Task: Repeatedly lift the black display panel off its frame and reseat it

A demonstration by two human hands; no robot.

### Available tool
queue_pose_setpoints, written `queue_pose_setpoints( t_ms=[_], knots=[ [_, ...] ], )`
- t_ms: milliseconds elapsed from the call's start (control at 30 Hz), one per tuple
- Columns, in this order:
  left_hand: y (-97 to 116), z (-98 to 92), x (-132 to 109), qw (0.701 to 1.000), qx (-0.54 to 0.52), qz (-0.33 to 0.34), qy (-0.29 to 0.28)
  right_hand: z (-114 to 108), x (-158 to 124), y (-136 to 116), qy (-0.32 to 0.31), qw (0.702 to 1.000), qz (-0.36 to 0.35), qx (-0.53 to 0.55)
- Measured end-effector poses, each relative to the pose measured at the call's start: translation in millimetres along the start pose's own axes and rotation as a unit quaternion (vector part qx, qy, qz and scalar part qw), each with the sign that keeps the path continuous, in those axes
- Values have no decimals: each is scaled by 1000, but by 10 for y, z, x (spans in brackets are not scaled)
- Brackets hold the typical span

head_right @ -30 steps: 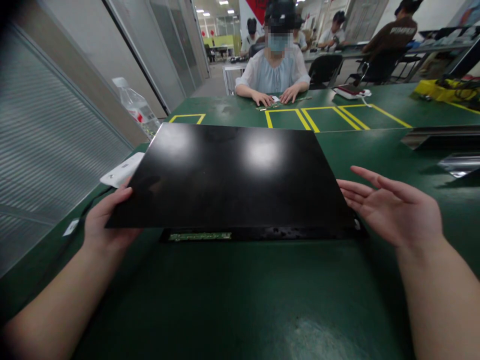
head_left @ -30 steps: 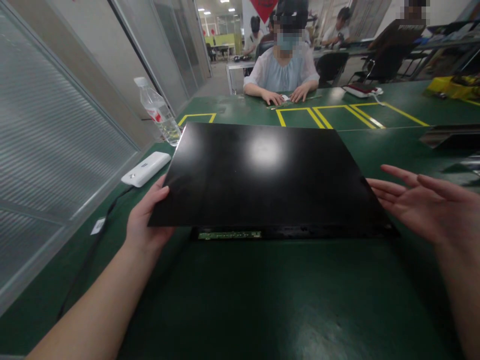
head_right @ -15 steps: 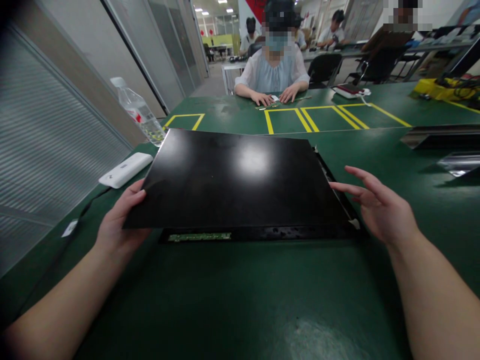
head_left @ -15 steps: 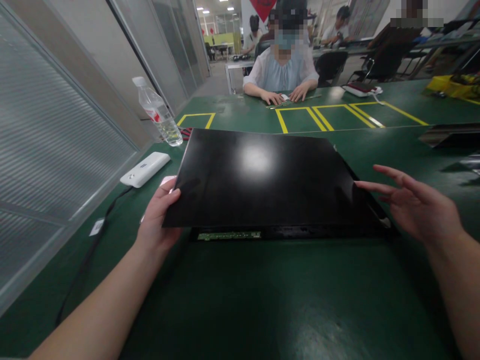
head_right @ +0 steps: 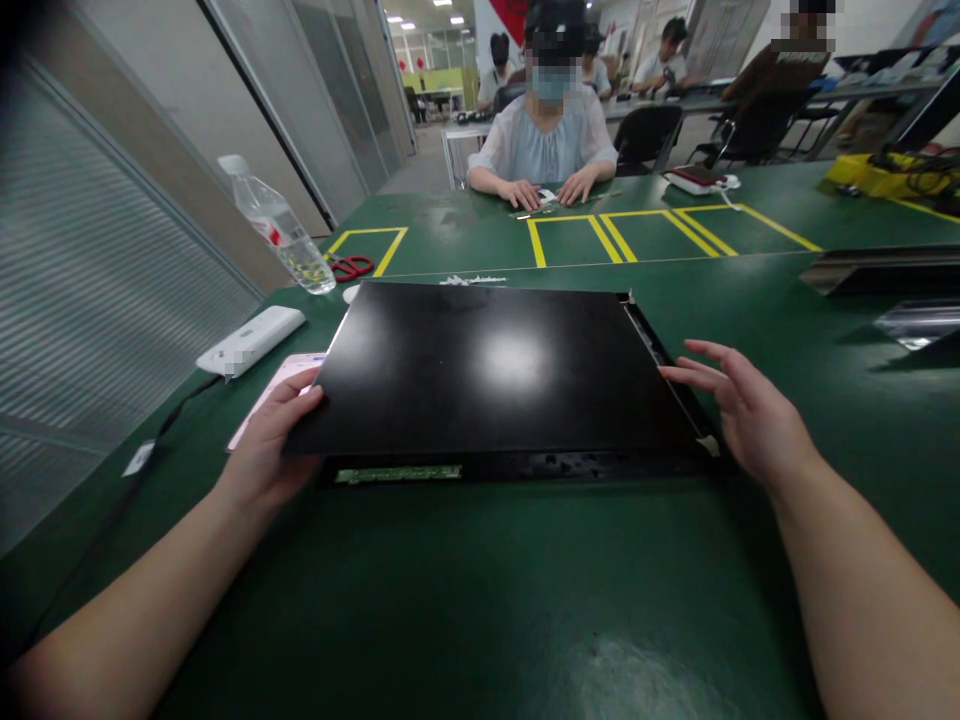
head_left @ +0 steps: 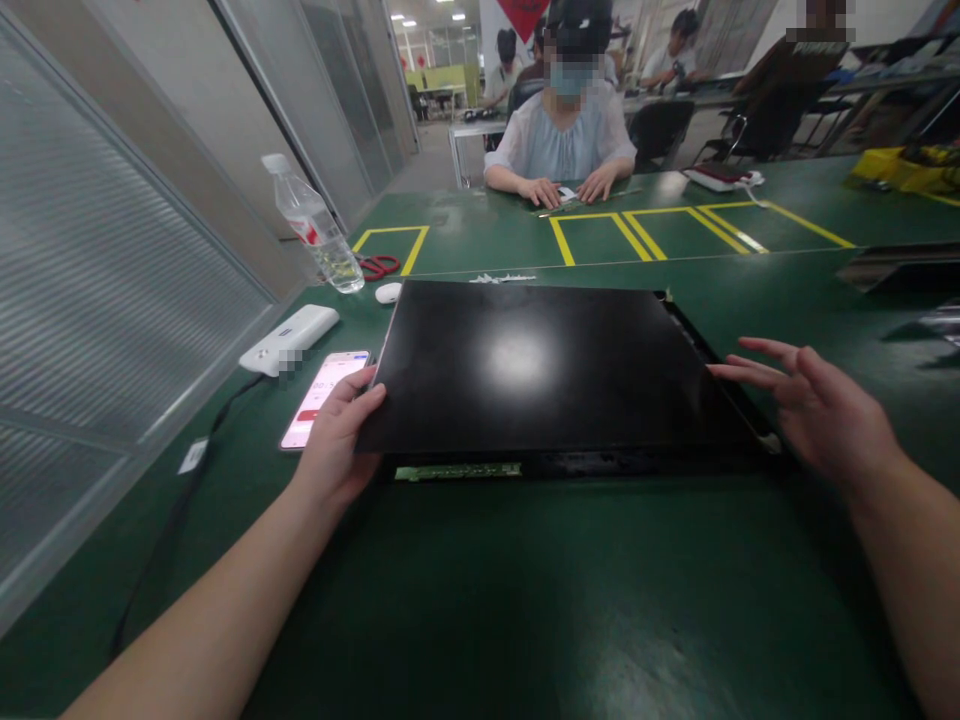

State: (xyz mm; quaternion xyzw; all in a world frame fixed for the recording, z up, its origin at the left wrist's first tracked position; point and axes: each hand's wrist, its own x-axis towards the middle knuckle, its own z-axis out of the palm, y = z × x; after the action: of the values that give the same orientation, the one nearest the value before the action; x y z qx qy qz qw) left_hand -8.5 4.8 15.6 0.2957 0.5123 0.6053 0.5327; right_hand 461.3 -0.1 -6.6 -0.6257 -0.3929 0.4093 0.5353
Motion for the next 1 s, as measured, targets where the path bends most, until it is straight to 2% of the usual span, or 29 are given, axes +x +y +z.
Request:
queue_pose_setpoints(
  t_ms=[100, 333, 500, 733, 1000],
  knots=[
    [-8, 28, -14, 1000, -2, -10, 7, -8, 8, 17, 6, 1000, 2, -6],
    [-10, 93, -46, 999, 10, -36, 10, -92, 76, 62, 31, 996, -58, -55],
    [5, 109, -53, 998, 38, -48, 4, -109, 111, 101, 33, 995, -69, -71],
    [-24, 56, -11, 996, 62, -47, -37, -86, 117, 147, 49, 991, -81, -92],
    [-8, 87, -5, 995, 76, -66, -26, -61, 98, 121, 47, 983, -83, -158]
  ],
)
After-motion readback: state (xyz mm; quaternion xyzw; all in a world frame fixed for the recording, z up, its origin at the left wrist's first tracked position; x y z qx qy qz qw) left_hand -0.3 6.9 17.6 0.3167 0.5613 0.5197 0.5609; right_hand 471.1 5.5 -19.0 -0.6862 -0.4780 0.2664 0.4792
